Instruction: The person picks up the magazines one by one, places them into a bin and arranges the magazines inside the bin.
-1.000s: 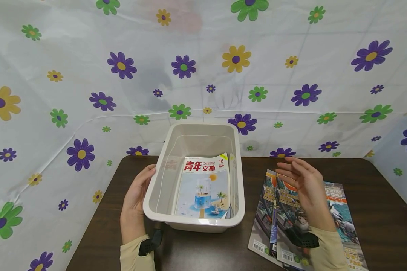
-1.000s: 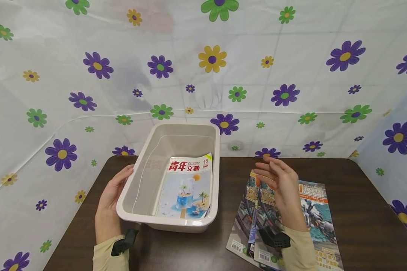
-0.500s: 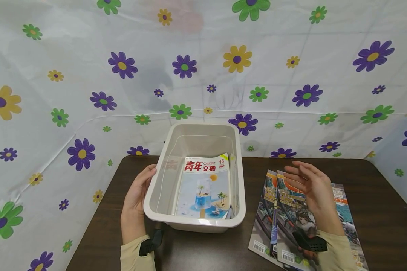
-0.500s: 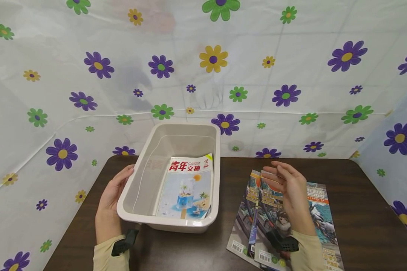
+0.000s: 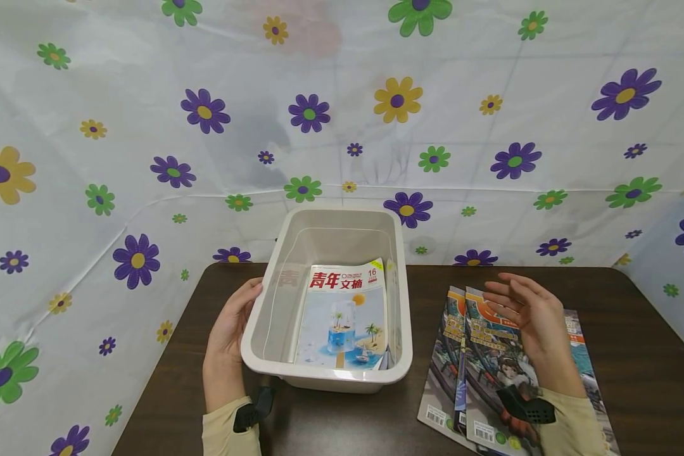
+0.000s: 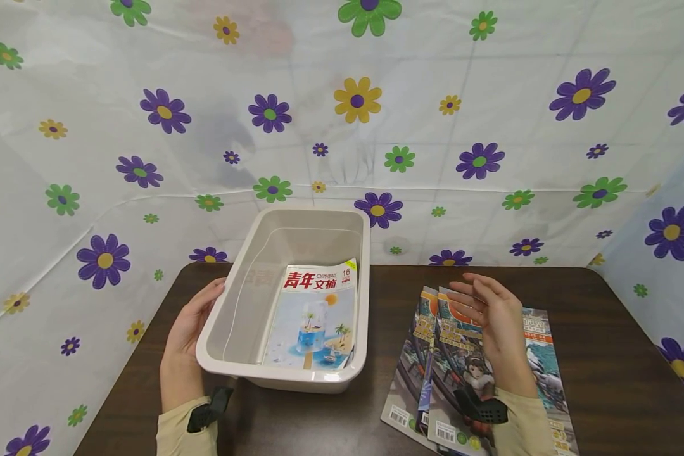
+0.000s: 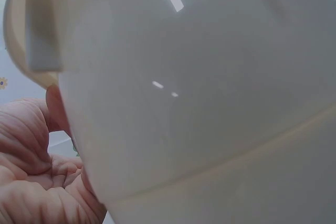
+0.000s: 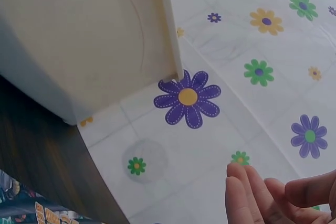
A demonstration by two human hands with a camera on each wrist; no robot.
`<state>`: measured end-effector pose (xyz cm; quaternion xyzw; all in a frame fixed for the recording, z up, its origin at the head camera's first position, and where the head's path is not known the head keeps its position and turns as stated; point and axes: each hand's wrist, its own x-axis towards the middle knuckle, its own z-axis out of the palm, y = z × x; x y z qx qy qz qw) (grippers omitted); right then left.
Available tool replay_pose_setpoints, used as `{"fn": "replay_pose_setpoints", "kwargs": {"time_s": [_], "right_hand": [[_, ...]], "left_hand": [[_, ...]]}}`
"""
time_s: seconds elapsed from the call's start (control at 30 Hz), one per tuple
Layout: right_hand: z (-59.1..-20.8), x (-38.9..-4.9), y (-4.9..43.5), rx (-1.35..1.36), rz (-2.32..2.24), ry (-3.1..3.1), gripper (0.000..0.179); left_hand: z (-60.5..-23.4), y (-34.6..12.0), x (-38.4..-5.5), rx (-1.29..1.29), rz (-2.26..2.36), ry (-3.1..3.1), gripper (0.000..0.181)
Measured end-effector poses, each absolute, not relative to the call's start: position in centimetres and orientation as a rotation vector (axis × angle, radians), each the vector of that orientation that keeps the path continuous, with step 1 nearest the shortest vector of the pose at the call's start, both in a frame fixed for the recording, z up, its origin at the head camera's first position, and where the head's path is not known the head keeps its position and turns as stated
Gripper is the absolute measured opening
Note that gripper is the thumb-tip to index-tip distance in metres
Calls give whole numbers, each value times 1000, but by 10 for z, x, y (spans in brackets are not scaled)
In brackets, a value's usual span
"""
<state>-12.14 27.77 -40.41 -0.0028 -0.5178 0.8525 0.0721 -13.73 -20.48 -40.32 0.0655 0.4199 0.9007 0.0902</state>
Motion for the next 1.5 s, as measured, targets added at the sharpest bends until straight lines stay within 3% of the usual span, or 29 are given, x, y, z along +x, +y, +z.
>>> {"fn": "replay_pose_setpoints", "kwargs": {"time_s": [0.77,1.23,1.5], "right_hand": [[-412,-121,297,-61,2526,-1621,25],[-416,-118,329,-228,2526,-1687,25],[-427,-118,337,-361,2352,-1984,11]], "left_hand": [[-403,-205,-137,166,2683,1241,25],[-403,-205,-137,190,2677,1246,26],[-403,-205,-137,178,2680,1242,26]]}}
